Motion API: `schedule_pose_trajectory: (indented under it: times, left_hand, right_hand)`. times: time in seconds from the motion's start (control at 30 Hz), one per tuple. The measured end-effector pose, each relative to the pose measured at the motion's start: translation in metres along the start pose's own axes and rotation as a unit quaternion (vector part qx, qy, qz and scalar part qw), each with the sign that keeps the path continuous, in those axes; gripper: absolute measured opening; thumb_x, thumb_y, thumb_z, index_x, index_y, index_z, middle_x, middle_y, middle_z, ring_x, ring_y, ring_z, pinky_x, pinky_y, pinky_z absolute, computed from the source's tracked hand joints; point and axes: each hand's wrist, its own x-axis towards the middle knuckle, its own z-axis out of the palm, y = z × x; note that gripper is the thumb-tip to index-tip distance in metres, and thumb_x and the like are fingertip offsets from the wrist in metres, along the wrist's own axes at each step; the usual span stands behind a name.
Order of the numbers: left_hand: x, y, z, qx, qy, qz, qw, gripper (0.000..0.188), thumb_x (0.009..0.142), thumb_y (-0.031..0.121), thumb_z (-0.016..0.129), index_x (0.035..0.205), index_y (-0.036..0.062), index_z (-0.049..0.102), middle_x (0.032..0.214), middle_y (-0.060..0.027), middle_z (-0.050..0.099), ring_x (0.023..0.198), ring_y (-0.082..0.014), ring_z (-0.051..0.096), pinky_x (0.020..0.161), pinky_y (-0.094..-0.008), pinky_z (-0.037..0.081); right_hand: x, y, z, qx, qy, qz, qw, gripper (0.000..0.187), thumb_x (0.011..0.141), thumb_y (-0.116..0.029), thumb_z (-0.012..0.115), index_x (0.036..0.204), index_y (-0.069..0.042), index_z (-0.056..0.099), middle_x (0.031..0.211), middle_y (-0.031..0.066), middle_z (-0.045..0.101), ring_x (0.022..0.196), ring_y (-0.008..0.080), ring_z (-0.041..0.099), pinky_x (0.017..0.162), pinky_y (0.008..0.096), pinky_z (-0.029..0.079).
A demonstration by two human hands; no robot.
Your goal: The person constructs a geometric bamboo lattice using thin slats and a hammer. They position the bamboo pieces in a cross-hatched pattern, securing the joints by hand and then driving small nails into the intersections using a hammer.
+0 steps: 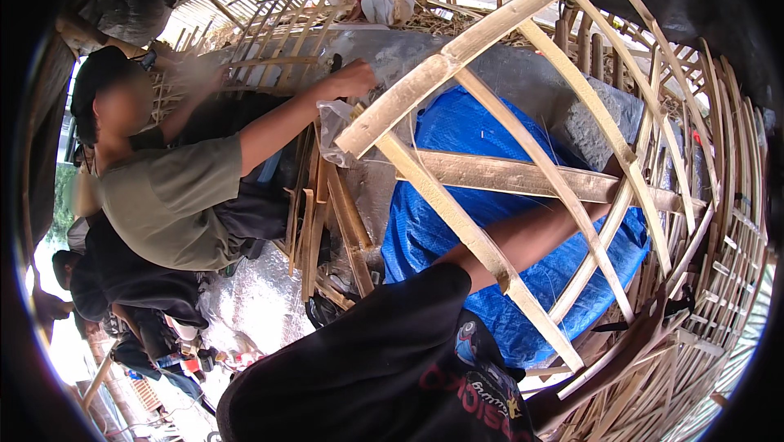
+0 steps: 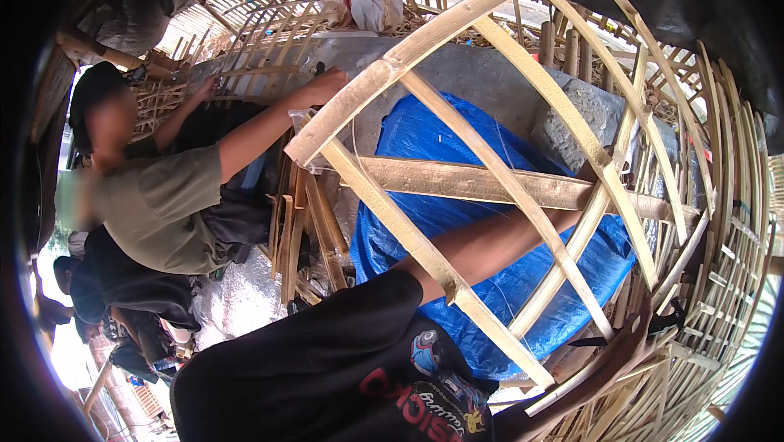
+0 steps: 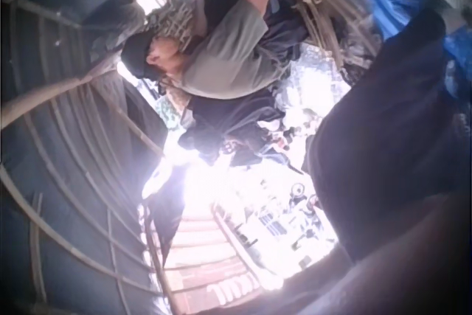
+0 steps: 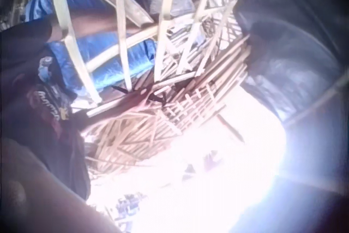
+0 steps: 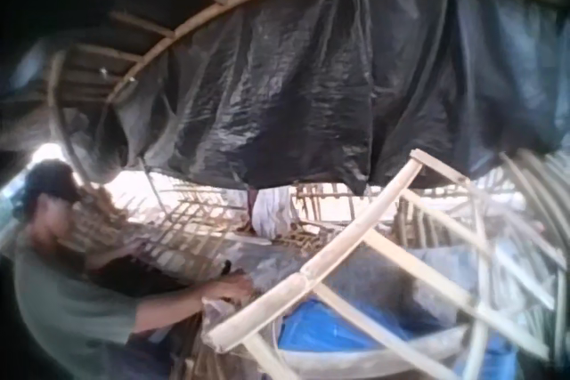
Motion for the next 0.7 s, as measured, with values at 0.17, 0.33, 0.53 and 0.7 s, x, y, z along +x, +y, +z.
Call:
schedule_pose_trajectory:
  times: [0.17, 0.33, 0.53, 0.7]
  left_hand:
    - [0.018, -0.023, 0.001, -0.034, -0.026, -0.023, 0.999, 0.059, 0.100, 0.049, 0.046, 0.130, -0.0013, 0.054, 0.130, -0.0241, 0.059, 0.121, -0.0380, 0.056, 0.103, -0.0505, 0.045]
    - [0.023, -0.033, -0.002, -0.054, -0.029, -0.028, 0.998, 0.059, 0.100, 0.049, 0.046, 0.129, -0.0010, 0.055, 0.129, -0.0239, 0.060, 0.120, -0.0377, 0.057, 0.103, -0.0502, 0.045]
    - [0.030, -0.046, -0.003, -0.068, -0.039, -0.032, 0.996, 0.058, 0.100, 0.050, 0.046, 0.128, -0.0007, 0.056, 0.128, -0.0237, 0.060, 0.119, -0.0374, 0.058, 0.102, -0.0497, 0.045]
    - [0.035, -0.053, -0.001, -0.081, -0.052, -0.030, 0.995, 0.058, 0.100, 0.050, 0.046, 0.127, -0.0005, 0.057, 0.128, -0.0236, 0.061, 0.118, -0.0371, 0.058, 0.102, -0.0494, 0.046]
  right_hand:
    - [0.002, 0.031, -0.016, 0.275, 0.149, 0.299, 0.901, 0.021, 0.089, -0.016, 0.071, 0.109, -0.010, 0.074, 0.090, 0.0046, 0.060, 0.070, 0.0080, 0.054, 0.055, 0.0223, 0.044]
    - [-0.009, 0.007, -0.015, 0.321, 0.194, 0.307, 0.875, 0.024, 0.088, -0.022, 0.074, 0.108, -0.009, 0.075, 0.082, -0.0002, 0.057, 0.063, 0.0070, 0.049, 0.051, 0.0225, 0.039]
    - [-0.017, 0.020, -0.011, 0.212, 0.021, 0.338, 0.917, 0.034, 0.097, -0.007, 0.060, 0.125, -0.022, 0.069, 0.079, -0.0015, 0.052, 0.064, 0.0040, 0.044, 0.050, 0.0213, 0.036]
    - [-0.028, 0.050, 0.003, 0.246, 0.051, 0.290, 0.924, 0.016, 0.091, -0.018, 0.071, 0.104, -0.009, 0.073, 0.069, -0.0006, 0.050, 0.058, 0.0046, 0.045, 0.048, 0.0220, 0.037]
